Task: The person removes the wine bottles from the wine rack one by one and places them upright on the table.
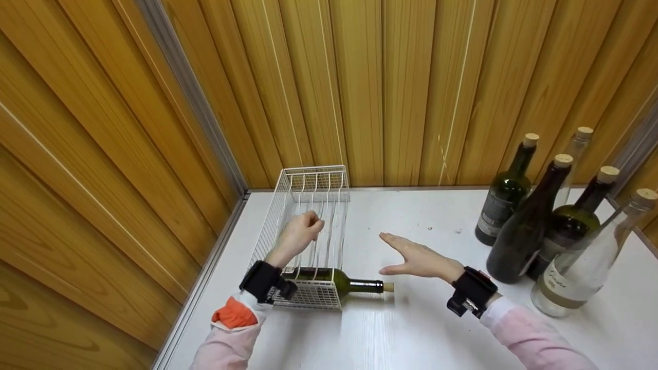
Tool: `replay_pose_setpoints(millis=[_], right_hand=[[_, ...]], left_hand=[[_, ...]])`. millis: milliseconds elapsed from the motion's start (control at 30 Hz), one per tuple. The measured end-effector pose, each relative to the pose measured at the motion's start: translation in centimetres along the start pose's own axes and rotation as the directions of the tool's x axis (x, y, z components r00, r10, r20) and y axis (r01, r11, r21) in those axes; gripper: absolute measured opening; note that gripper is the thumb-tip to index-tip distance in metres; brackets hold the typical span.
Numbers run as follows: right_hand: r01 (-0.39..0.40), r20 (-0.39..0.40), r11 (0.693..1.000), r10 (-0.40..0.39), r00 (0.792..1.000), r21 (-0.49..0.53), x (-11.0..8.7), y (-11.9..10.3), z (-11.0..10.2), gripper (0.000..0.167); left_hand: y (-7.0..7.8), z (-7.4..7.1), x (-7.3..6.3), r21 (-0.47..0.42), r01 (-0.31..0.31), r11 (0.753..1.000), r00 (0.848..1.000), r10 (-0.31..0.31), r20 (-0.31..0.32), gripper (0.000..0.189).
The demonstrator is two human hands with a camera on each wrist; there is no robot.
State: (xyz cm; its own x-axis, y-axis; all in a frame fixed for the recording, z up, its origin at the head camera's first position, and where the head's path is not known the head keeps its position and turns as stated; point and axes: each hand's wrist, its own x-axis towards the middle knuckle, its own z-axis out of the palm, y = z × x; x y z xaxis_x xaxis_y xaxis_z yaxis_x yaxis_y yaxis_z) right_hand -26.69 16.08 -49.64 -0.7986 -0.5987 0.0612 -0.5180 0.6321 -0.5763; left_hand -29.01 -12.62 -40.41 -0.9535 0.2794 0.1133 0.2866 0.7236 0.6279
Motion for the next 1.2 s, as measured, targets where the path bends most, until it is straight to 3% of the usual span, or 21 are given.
replay_pose_setpoints(millis=[167, 333, 433, 567, 733, 833, 1200], right_hand=[[-0.011, 0.032, 1.0, 0.011, 0.999, 0.006, 0.1, 0.1, 0.8, 0.091], [0.006, 0.058, 1.0, -0.007, 0.998, 0.004, 0.4, 0.0, 1.4, 0.089], [0.001, 0.072, 1.0, -0.001, 0.997, 0.003, 0.5, 0.0, 1.8, 0.088], [-0.014, 0.088, 0.999, 0.012, 0.996, 0.028, 0.7, 0.0, 2.2, 0.087], [-0.033, 0.117, 0.998, 0.025, 0.993, 0.062, 1.2, -0.1, 2.9, 0.088], [-0.024, 0.136, 0.998, 0.016, 0.991, 0.052, 1.6, -0.2, 3.5, 0.088], [0.025, 0.145, 1.0, -0.024, 0.989, -0.003, 3.5, -0.3, 6.3, 0.084]], left_hand=[[-2.9, -1.7, -0.5, 0.22, 0.086, 0.972, 0.995, -0.096, 0.036, 0.019], [-6.1, -3.1, -1.2, 0.418, 0.174, 0.891, 0.982, -0.188, -0.01, 0.026], [-7.8, -3.6, -1.7, 0.49, 0.217, 0.844, 0.971, -0.237, -0.021, 0.04], [-9.4, -4.0, -2.5, 0.514, 0.262, 0.817, 0.952, -0.305, -0.001, 0.047], [-10.7, -4.1, -3.4, 0.488, 0.287, 0.824, 0.933, -0.357, 0.053, 0.04], [-11.6, -4.1, -3.8, 0.48, 0.264, 0.837, 0.932, -0.35, 0.098, 0.033], [-14.2, -4.2, -3.6, 0.405, 0.082, 0.911, 0.979, -0.15, 0.139, 0.029]])
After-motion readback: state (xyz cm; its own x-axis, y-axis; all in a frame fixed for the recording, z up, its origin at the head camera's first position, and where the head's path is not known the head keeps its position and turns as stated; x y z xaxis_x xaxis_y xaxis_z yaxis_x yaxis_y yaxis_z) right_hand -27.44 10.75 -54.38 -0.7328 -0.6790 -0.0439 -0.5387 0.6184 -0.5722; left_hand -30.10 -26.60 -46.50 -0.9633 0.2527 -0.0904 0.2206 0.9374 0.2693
